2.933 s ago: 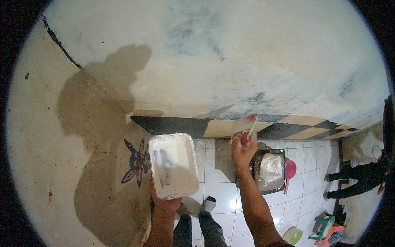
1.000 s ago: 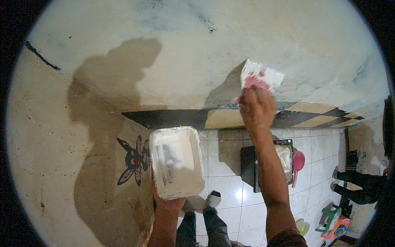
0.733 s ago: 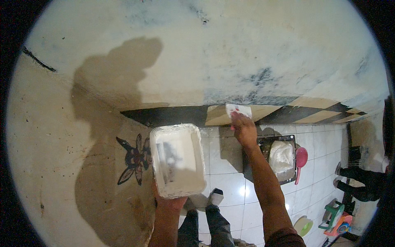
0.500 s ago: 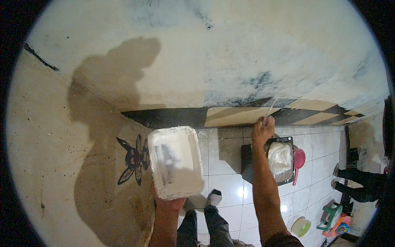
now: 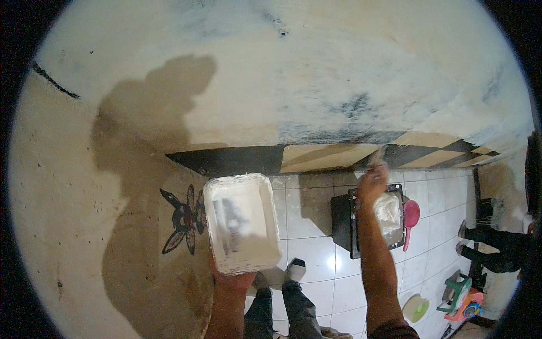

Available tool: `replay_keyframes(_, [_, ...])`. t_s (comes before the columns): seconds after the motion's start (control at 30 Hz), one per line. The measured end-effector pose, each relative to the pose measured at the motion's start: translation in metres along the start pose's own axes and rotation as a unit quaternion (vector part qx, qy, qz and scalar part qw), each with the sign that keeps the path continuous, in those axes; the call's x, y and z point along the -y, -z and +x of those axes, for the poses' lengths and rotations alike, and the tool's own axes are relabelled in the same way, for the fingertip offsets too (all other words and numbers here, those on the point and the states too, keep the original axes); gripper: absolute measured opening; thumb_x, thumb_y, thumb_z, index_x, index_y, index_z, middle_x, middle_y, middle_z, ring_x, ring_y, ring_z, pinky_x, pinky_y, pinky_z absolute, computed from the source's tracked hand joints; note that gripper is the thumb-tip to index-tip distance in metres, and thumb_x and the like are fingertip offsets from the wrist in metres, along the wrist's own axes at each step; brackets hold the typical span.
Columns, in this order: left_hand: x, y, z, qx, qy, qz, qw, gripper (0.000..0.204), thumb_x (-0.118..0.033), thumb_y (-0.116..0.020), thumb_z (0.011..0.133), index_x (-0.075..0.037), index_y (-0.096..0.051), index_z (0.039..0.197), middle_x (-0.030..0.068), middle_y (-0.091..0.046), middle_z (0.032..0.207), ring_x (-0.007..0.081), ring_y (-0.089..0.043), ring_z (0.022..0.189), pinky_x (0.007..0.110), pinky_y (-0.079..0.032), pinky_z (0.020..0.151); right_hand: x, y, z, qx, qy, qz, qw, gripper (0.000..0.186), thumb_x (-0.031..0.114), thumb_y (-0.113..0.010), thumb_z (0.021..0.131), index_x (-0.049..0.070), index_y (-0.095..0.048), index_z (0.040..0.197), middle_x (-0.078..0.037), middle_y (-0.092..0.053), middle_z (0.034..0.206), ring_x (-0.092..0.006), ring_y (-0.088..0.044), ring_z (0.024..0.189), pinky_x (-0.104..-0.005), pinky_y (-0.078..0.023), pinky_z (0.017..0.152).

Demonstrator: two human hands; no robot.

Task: The person applies plaster to a wall using a putty knife, repeatedly scooping material from a container and spreading it over a damaged area until it is covered.

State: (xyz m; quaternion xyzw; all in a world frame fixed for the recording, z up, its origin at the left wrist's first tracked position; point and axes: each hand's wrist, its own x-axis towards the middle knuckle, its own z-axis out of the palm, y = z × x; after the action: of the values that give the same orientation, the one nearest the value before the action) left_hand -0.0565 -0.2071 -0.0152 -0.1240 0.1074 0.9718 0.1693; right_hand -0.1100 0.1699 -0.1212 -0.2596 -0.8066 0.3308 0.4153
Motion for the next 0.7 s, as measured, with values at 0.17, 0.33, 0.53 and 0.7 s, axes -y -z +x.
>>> replay_keyframes(0.17, [0.004, 0.009, 0.002, 0.027, 0.007, 0.004, 1.000, 0.047, -0.041, -0.050, 0.091, -0.010, -0.054, 0.127, 0.0110, -0.058, 0.123, 0.0310, -0.056, 0.111, 0.053, -0.043, 0.096, -0.018, 0.016, 0.073, -0.162, -0.020, -0.019, 0.986, 0.019, 0.012, -0.056, 0.080, -0.001, -0.061, 0.093, -0.014, -0.060, 0.087, -0.0286, -0.057, 0.079, -0.0394, -0.045, 0.072])
replay_keyframes(0.33, [0.003, 0.001, 0.000, 0.003, -0.016, 0.002, 1.000, 0.047, -0.040, -0.051, 0.090, -0.011, -0.053, 0.127, 0.0101, -0.056, 0.126, 0.0301, -0.053, 0.116, 0.054, -0.040, 0.100, 0.089, -0.063, 0.005, -0.018, 0.138, 0.059, 0.989, 0.014, 0.008, -0.058, 0.075, 0.001, -0.051, 0.086, -0.012, -0.055, 0.084, -0.0341, -0.053, 0.090, -0.0430, -0.039, 0.093])
replay_keyframes(0.53, [0.004, -0.014, 0.003, 0.008, -0.038, 0.041, 0.998, 0.046, -0.037, -0.052, 0.090, -0.010, -0.053, 0.127, 0.0099, -0.056, 0.126, 0.0295, -0.054, 0.115, 0.053, -0.041, 0.099, 0.166, -0.097, -0.079, 0.180, 0.080, 0.105, 0.975, 0.020, 0.001, -0.053, 0.080, 0.000, -0.055, 0.099, -0.022, -0.055, 0.101, -0.0421, -0.051, 0.105, -0.0454, -0.041, 0.092])
replay_keyframes(0.7, [0.002, -0.006, 0.004, -0.016, -0.027, 0.049, 0.998, 0.045, -0.036, -0.053, 0.090, -0.007, -0.054, 0.124, 0.0107, -0.059, 0.121, 0.0296, -0.057, 0.109, 0.051, -0.045, 0.094, 0.038, -0.057, -0.050, 0.089, 0.009, 0.095, 0.991, 0.018, 0.011, -0.053, 0.089, 0.000, -0.056, 0.103, -0.013, -0.058, 0.101, -0.0300, -0.053, 0.094, -0.0412, -0.044, 0.081])
